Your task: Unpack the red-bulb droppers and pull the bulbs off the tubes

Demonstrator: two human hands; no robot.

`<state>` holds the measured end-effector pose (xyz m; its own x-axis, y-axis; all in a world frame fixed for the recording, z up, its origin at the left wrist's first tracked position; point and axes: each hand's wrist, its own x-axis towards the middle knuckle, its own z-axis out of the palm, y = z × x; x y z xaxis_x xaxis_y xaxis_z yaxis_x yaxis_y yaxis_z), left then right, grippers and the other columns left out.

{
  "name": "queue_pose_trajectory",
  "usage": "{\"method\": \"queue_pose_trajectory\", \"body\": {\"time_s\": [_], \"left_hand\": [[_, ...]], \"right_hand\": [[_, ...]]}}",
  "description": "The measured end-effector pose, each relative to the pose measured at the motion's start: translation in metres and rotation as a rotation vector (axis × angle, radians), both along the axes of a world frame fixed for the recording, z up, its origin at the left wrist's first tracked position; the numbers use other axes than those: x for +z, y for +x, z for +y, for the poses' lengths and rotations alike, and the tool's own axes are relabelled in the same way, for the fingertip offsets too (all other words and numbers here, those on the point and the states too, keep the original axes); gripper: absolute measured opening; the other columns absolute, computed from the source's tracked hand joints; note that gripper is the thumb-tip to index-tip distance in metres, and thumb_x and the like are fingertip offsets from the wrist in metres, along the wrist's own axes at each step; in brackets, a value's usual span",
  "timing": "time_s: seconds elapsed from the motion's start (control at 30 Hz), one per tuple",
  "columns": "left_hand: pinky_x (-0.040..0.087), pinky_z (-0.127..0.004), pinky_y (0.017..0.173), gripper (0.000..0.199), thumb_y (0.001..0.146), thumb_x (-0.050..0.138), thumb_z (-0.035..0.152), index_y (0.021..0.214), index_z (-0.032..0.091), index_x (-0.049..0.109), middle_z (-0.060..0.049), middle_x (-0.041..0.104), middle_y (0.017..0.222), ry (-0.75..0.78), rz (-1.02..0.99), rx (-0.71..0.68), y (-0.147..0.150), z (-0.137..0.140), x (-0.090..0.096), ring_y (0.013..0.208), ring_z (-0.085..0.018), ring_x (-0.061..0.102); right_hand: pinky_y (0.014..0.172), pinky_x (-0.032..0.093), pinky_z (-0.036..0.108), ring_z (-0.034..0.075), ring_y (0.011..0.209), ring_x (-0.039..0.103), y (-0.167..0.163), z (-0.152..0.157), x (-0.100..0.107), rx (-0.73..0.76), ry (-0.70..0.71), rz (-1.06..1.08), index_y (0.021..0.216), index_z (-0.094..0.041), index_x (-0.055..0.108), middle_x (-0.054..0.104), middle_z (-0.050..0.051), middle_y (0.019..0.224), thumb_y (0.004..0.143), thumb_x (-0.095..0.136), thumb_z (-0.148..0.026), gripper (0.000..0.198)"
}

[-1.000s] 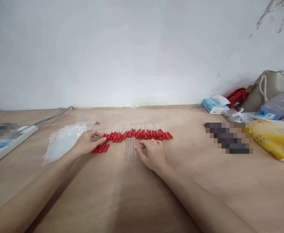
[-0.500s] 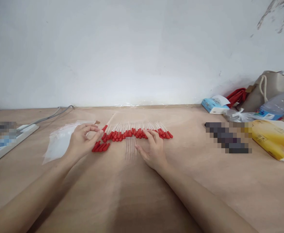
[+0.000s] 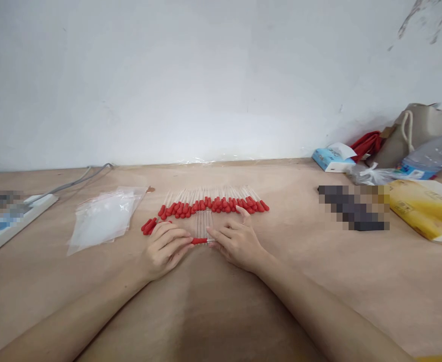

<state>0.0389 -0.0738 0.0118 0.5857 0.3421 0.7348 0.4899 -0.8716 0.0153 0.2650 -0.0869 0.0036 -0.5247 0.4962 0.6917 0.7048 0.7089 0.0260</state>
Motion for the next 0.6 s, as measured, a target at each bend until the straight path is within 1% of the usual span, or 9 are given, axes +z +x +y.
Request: {"method": "queue_pose_trajectory", "body": {"time_s": [0.07, 0.13, 0.17, 0.23, 0.3, 0.37, 0.43, 0.5, 0.6], "left_hand": [[0.042, -0.037, 0.083, 0.02, 0.074, 0.064, 0.022, 0.094, 0.018, 0.06, -0.005, 0.064, 0.093, -0.049, -0.005, 0.027, 0.004, 0.0, 0.001, 0.091, -0.019, 0.053], [0.04, -0.041, 0.088, 0.027, 0.075, 0.063, 0.029, 0.099, 0.018, 0.06, -0.007, 0.062, 0.102, -0.086, 0.021, 0.046, 0.009, -0.001, 0.001, 0.099, -0.022, 0.051], [0.038, -0.043, 0.09, 0.027, 0.076, 0.062, 0.031, 0.1, 0.019, 0.06, -0.007, 0.062, 0.106, -0.091, 0.042, 0.048, 0.012, -0.001, 0.001, 0.102, -0.023, 0.05], [0.035, -0.044, 0.094, 0.019, 0.079, 0.058, 0.03, 0.095, 0.021, 0.062, -0.005, 0.061, 0.109, -0.082, 0.075, 0.044, 0.016, -0.001, 0.0, 0.105, -0.023, 0.05], [0.032, -0.044, 0.097, 0.012, 0.081, 0.056, 0.028, 0.087, 0.021, 0.064, -0.003, 0.064, 0.105, -0.077, 0.087, 0.039, 0.019, -0.001, -0.001, 0.105, -0.021, 0.051], [0.03, -0.044, 0.098, 0.01, 0.081, 0.056, 0.027, 0.081, 0.021, 0.064, -0.001, 0.067, 0.094, -0.084, 0.089, 0.027, 0.02, -0.001, -0.001, 0.102, -0.02, 0.053], [0.028, -0.044, 0.1, 0.009, 0.081, 0.055, 0.025, 0.079, 0.021, 0.063, 0.001, 0.067, 0.084, -0.106, 0.093, 0.008, 0.016, 0.0, -0.001, 0.097, -0.018, 0.055], [0.026, -0.044, 0.101, 0.01, 0.083, 0.053, 0.022, 0.079, 0.021, 0.062, 0.002, 0.066, 0.081, -0.141, 0.085, 0.024, 0.006, 0.002, -0.001, 0.092, -0.016, 0.057], [0.034, -0.04, 0.094, 0.01, 0.083, 0.051, 0.018, 0.083, 0.02, 0.061, 0.0, 0.065, 0.085, -0.188, 0.01, 0.115, -0.011, 0.006, -0.002, 0.085, -0.014, 0.058]], "right_hand": [[0.1, 0.015, 0.044, 0.01, 0.066, 0.05, -0.002, 0.0, -0.001, -0.003, 0.02, -0.01, 0.095, -0.024, 0.062, 0.062, -0.005, 0.063, 0.084, 0.05, -0.028, 0.017], [0.1, 0.014, 0.044, 0.01, 0.066, 0.049, -0.003, 0.0, -0.002, -0.011, 0.026, -0.02, 0.09, -0.024, 0.063, 0.061, -0.005, 0.062, 0.084, 0.05, -0.028, 0.015], [0.1, 0.014, 0.044, 0.01, 0.066, 0.048, -0.003, 0.0, -0.002, -0.014, 0.029, -0.022, 0.089, -0.024, 0.063, 0.061, -0.005, 0.062, 0.084, 0.05, -0.027, 0.015], [0.099, 0.014, 0.044, 0.009, 0.065, 0.047, -0.005, -0.002, -0.002, -0.013, 0.033, -0.018, 0.085, -0.024, 0.063, 0.059, -0.005, 0.06, 0.084, 0.05, -0.027, 0.013], [0.097, 0.015, 0.042, 0.009, 0.064, 0.046, -0.007, -0.004, -0.002, -0.008, 0.035, -0.008, 0.081, -0.024, 0.063, 0.059, -0.006, 0.058, 0.083, 0.051, -0.026, 0.013], [0.095, 0.018, 0.04, 0.009, 0.063, 0.044, -0.008, -0.007, -0.003, -0.004, 0.037, -0.001, 0.079, -0.024, 0.062, 0.059, -0.006, 0.057, 0.083, 0.051, -0.026, 0.012], [0.092, 0.02, 0.039, 0.009, 0.062, 0.043, -0.004, -0.009, -0.004, -0.002, 0.039, -0.005, 0.079, -0.024, 0.063, 0.059, -0.005, 0.057, 0.083, 0.051, -0.026, 0.013], [0.089, 0.022, 0.037, 0.01, 0.063, 0.043, 0.005, -0.009, -0.003, -0.015, 0.036, -0.005, 0.078, -0.024, 0.064, 0.059, -0.005, 0.056, 0.083, 0.051, -0.026, 0.014], [0.083, 0.026, 0.034, 0.011, 0.064, 0.045, 0.024, -0.003, -0.004, -0.107, -0.002, 0.068, 0.082, -0.026, 0.066, 0.062, -0.003, 0.061, 0.083, 0.051, -0.024, 0.014]]}}
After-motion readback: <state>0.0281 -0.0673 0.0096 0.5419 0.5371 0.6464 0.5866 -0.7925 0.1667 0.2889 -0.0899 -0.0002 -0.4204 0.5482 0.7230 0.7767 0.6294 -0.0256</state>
